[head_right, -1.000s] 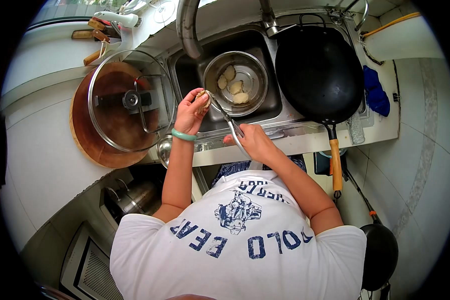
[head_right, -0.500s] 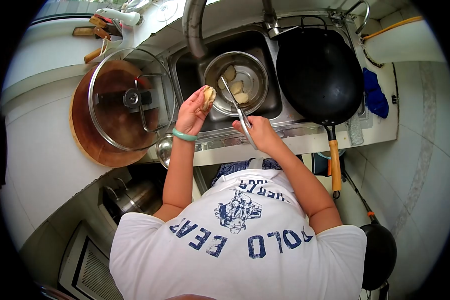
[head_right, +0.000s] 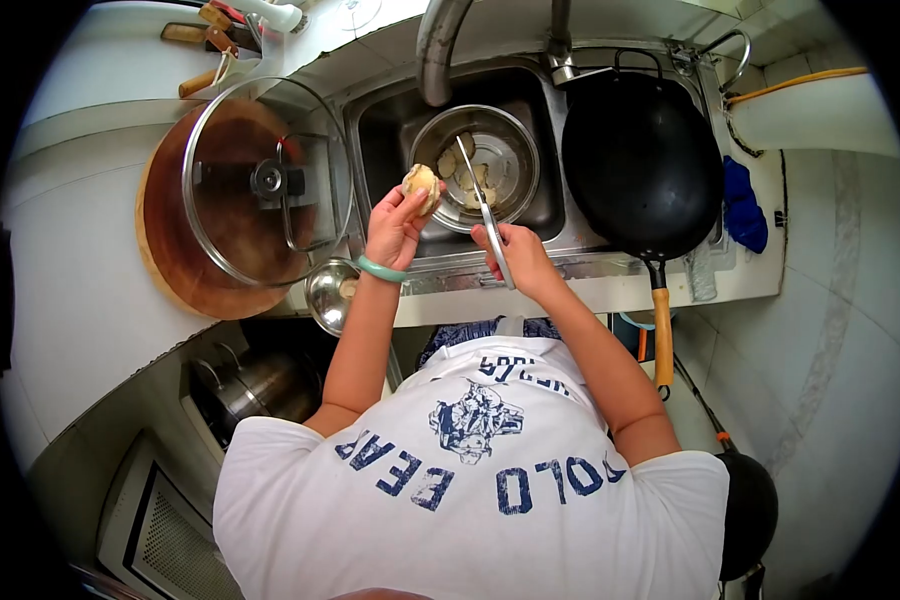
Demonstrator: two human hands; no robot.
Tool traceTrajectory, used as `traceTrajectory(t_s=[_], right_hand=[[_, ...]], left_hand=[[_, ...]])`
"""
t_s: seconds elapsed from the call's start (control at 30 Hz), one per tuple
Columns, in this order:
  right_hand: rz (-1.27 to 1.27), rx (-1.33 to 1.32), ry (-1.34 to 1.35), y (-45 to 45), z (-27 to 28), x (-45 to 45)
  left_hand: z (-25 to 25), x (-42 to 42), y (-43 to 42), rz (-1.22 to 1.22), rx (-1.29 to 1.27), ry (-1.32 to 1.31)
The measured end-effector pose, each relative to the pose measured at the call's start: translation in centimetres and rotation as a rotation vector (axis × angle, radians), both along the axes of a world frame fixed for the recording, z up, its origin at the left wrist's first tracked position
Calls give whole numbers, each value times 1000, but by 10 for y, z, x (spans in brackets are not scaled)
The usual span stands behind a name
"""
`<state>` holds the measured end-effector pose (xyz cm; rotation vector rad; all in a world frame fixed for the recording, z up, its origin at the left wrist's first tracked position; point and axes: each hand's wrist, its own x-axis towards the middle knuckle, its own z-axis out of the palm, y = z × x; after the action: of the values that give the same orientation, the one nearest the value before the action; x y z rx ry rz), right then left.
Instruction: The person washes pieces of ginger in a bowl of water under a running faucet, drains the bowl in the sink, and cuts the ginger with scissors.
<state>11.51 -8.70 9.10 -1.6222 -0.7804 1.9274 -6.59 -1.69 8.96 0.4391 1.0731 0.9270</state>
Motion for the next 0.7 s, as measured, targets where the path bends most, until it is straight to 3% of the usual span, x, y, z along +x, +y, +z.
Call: traceTrajectory(t_s=[0.23,0.3,0.43,0.5,0.7], right_hand=[[140,62,-118,0,11,-1],[165,49,-138,-2,11,-1],[127,36,-94,-7,0,1],[136,42,-110,-8,-2,2],[154,29,-146,-8,-10,4]], left_hand=[[0,-7,-6,0,-37,-17],[-9,-15,-8,-55,94,-19],[-6,-17,-12,15,120,-48],[9,-7,-14,83,238,207],[7,-26,-24,72,632,470]])
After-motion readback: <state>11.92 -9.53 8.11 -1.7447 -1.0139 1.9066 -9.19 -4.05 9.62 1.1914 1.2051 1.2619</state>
